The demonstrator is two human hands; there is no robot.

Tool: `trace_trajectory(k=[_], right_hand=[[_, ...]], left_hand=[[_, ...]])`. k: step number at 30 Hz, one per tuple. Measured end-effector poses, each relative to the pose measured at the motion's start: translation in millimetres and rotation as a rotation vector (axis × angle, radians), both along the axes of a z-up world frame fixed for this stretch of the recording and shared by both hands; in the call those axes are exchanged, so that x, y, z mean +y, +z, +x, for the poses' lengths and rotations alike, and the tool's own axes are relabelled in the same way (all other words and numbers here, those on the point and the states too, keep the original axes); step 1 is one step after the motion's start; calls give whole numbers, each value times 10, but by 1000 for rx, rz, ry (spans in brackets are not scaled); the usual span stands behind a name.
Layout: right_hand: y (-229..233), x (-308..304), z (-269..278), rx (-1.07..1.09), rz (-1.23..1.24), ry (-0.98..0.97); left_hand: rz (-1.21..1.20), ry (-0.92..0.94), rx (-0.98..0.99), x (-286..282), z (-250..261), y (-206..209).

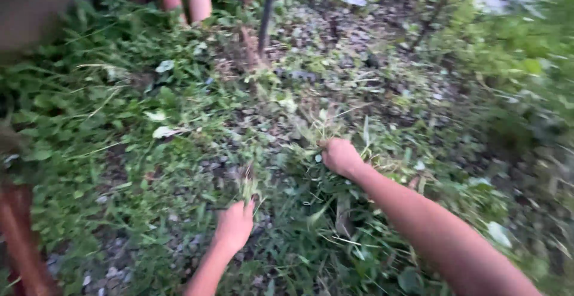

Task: Clearing weeds and moving metal rods and pipes in an outdoor gravel area.

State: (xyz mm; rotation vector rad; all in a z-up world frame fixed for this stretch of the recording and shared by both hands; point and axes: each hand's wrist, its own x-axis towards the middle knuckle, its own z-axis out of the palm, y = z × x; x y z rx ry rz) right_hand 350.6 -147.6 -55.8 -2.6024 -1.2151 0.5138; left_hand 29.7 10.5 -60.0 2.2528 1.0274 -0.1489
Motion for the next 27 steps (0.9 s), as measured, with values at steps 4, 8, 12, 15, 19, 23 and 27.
trace_trajectory(k=[4, 8, 12, 15, 19, 23, 27], right_hand=[[719, -878, -219, 60, 112, 24], [1455, -1657, -757, 67, -4, -30], [1000, -2372, -1221, -199, -276, -211], [137, -2838, -1328, -409, -77, -104], [350, -2905, -949, -107, -454, -29], [1320, -1895, -542, 216, -547, 35], [2590, -946, -579, -64, -1138, 240]], left_hand=[[6, -90, -113, -648, 798, 983], [46, -248, -141, -1495, 1342, 1529], [236, -539, -65, -2342, 1533, 946], [272, -477, -254, -2910, 1247, -479], [102, -732, 207, -2559, 1268, 448], [-48, -558, -28, -1706, 1257, 641], [25, -725, 20, -496, 1035, 2156]])
